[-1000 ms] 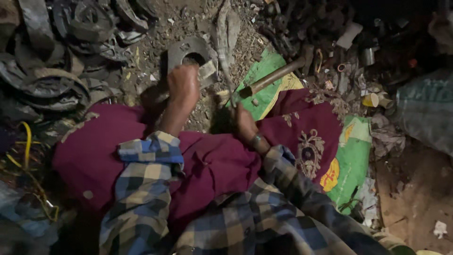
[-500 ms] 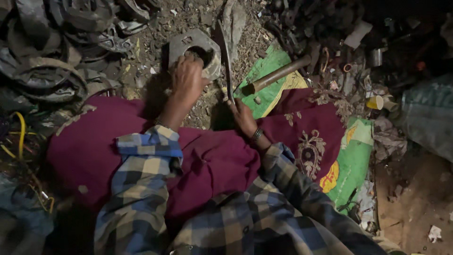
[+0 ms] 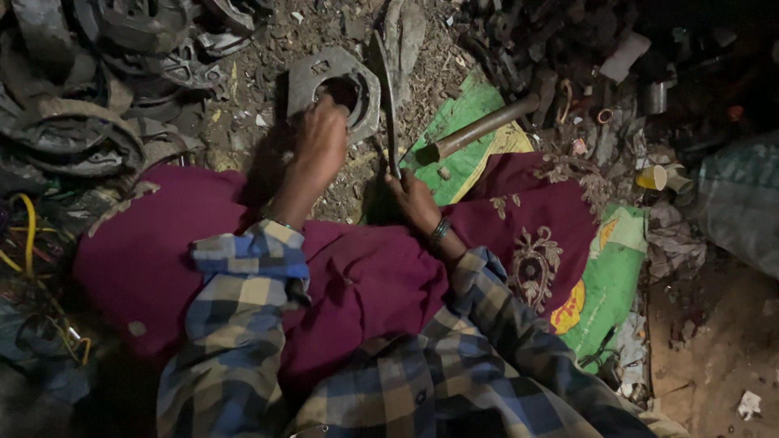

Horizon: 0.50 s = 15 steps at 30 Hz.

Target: The person sits on the floor and repeatedly strikes a small metal piece with a hammer. They hold the piece in place with one hand while striking it with the other, occasionally repositioning the metal piece between strikes.

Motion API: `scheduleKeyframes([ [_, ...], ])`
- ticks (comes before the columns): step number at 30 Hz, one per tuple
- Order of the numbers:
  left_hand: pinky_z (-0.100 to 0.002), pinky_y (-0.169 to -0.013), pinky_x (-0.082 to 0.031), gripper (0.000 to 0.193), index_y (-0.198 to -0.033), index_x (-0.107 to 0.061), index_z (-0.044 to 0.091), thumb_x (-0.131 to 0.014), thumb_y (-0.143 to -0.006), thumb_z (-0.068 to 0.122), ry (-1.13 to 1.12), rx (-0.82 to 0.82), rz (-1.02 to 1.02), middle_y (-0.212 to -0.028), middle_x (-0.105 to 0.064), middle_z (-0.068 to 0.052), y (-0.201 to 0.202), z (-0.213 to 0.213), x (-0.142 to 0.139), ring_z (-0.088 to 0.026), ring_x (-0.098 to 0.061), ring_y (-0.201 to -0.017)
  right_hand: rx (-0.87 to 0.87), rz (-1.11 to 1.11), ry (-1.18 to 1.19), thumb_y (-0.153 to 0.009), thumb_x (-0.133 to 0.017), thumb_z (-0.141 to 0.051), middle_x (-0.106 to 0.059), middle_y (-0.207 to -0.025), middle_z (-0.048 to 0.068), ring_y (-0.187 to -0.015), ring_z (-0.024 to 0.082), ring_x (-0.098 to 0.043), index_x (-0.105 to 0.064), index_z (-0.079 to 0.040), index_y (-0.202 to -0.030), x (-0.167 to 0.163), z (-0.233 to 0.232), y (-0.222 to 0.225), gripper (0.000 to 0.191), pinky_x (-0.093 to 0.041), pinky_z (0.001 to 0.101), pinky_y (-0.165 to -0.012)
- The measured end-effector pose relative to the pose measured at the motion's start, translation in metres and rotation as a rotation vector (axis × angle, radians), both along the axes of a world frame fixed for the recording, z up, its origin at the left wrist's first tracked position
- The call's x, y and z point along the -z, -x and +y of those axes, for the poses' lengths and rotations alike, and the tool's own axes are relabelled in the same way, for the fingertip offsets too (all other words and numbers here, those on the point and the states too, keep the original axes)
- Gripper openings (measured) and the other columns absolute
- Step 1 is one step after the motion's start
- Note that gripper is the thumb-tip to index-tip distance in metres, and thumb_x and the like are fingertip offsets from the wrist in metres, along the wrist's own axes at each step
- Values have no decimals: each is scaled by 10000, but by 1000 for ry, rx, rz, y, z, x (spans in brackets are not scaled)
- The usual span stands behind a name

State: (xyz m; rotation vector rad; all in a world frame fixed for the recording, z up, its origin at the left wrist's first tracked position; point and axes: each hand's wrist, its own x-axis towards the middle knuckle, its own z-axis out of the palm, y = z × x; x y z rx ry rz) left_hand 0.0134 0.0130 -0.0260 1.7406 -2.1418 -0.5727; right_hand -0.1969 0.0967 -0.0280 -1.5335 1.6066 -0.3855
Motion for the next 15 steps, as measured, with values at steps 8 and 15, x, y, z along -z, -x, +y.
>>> scheduleKeyframes([
  [8, -439, -620, -560, 126, -838, -718, -60, -795, -744, -28, 44, -30, 89, -974, -658, -276, 17, 4, -8, -375, -686, -786, 9, 104, 110, -1046, -607, -327, -684, -889, 292, -804, 453, -667, -565, 18, -1241, -2, 9, -5, 398, -518, 487, -672],
  [15, -467, -713, -552, 117, -836, -714, -24, -820, -815, 23, 210, -13, 67, -935, -638, -239, 21, 6, 1, -381, -686, -865, 126, -59, 235, -1075, -519, -283, -651, -767, 210, -654, 355, -660, -481, -18, -1255, -7, 17, -3, 323, -502, 490, -602],
])
